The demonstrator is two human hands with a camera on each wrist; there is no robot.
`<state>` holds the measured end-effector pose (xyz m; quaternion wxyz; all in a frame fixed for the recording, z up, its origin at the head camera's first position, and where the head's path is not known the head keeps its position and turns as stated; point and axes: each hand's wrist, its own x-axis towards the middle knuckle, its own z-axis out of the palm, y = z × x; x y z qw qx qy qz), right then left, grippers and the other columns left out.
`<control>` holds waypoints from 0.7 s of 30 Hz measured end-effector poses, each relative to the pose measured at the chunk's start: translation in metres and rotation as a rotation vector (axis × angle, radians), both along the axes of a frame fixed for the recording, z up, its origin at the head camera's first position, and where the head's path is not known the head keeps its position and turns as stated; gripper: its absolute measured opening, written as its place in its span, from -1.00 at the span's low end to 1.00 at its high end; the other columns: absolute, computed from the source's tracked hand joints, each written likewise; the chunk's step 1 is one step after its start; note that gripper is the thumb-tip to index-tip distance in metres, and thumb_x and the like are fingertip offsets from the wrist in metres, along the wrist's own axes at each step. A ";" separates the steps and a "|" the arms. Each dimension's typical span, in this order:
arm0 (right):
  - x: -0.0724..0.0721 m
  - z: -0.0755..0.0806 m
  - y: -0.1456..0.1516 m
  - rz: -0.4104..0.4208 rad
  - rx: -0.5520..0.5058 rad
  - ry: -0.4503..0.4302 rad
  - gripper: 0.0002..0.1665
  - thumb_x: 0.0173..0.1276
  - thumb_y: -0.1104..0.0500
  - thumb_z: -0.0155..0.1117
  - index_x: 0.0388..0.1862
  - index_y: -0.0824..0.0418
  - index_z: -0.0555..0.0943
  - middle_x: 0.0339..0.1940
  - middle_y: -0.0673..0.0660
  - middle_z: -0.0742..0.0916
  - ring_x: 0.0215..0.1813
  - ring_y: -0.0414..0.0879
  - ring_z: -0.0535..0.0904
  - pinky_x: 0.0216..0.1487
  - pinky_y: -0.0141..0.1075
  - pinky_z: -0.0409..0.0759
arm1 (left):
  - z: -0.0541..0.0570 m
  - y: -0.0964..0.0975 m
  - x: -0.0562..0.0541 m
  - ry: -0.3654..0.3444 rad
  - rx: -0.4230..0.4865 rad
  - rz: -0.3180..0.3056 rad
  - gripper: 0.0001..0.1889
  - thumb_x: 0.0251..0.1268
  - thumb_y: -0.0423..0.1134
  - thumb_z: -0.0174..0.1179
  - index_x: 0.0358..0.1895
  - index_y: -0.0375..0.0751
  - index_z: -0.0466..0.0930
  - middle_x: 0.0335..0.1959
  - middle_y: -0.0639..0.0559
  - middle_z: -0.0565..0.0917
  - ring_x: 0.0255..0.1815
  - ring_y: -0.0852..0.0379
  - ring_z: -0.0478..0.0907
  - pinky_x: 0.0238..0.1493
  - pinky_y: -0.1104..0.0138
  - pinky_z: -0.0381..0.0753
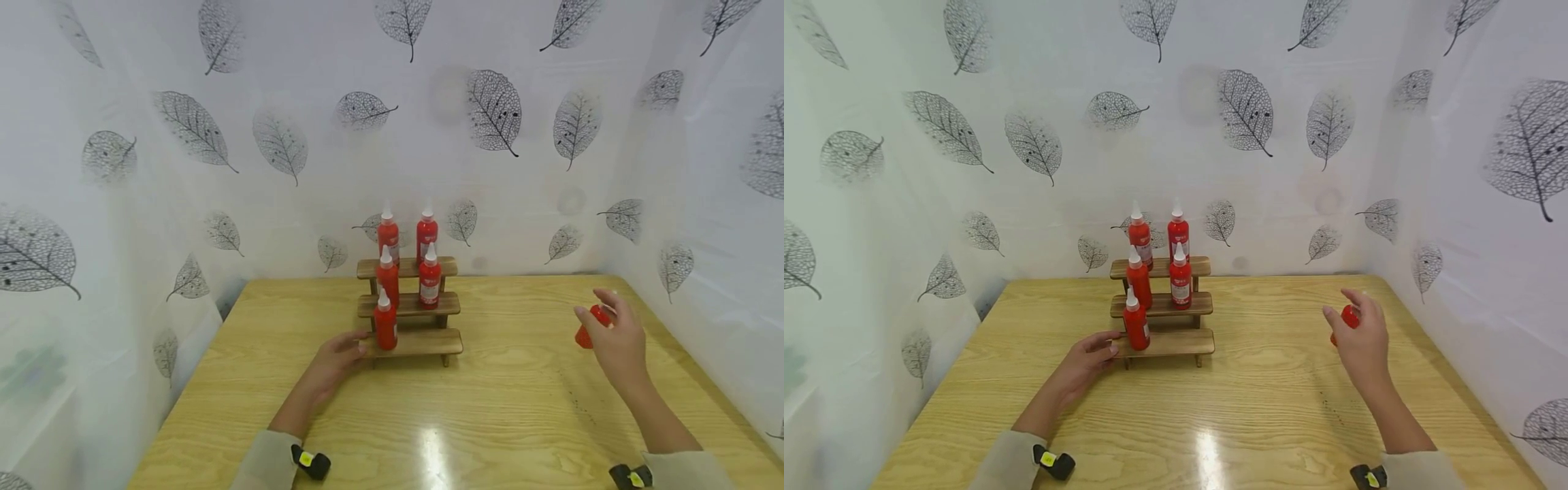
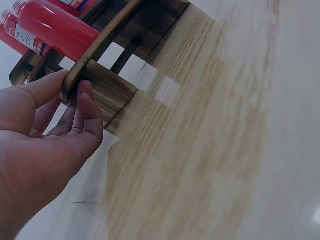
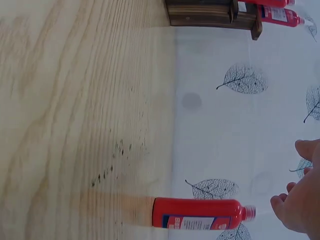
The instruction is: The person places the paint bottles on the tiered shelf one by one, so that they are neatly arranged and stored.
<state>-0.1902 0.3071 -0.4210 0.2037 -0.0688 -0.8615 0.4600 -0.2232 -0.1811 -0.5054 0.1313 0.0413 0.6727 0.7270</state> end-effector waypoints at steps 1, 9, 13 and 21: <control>0.000 -0.001 0.005 -0.017 -0.007 -0.001 -0.24 0.50 -0.11 0.21 0.55 0.15 0.27 0.47 0.30 0.35 0.46 0.32 0.32 -0.03 -0.74 0.45 | 0.000 0.000 0.000 0.004 -0.002 -0.006 -0.51 0.46 -0.31 0.18 0.38 -0.37 0.40 0.33 -0.23 0.45 0.09 0.11 0.56 0.22 0.24 0.58; -0.006 -0.018 0.037 -0.074 -0.037 0.019 -0.22 0.49 0.02 0.25 0.51 0.36 0.24 0.42 0.32 0.36 0.41 0.09 0.28 0.24 -0.72 0.33 | 0.001 0.000 0.001 0.007 0.006 -0.026 -0.49 0.47 -0.31 0.17 0.41 -0.40 0.35 0.39 -0.28 0.40 0.10 0.15 0.56 0.24 0.26 0.57; -0.009 -0.025 0.043 -0.084 -0.036 -0.029 -0.21 0.47 0.02 0.27 0.50 0.37 0.24 0.36 0.32 0.40 0.32 -0.02 0.35 0.08 -0.79 0.37 | 0.000 -0.001 0.000 0.006 0.007 -0.028 -0.49 0.47 -0.31 0.17 0.41 -0.39 0.35 0.40 -0.28 0.39 0.11 0.15 0.56 0.25 0.25 0.57; -0.019 -0.039 0.052 -0.029 -0.022 -0.125 -0.15 0.49 -0.01 0.25 0.54 0.38 0.16 0.38 0.43 0.41 0.18 0.10 0.45 -0.22 -0.74 0.46 | -0.002 -0.001 0.000 -0.010 0.015 0.007 -0.52 0.45 -0.32 0.19 0.37 -0.34 0.43 0.36 -0.22 0.45 0.11 0.11 0.56 0.25 0.21 0.58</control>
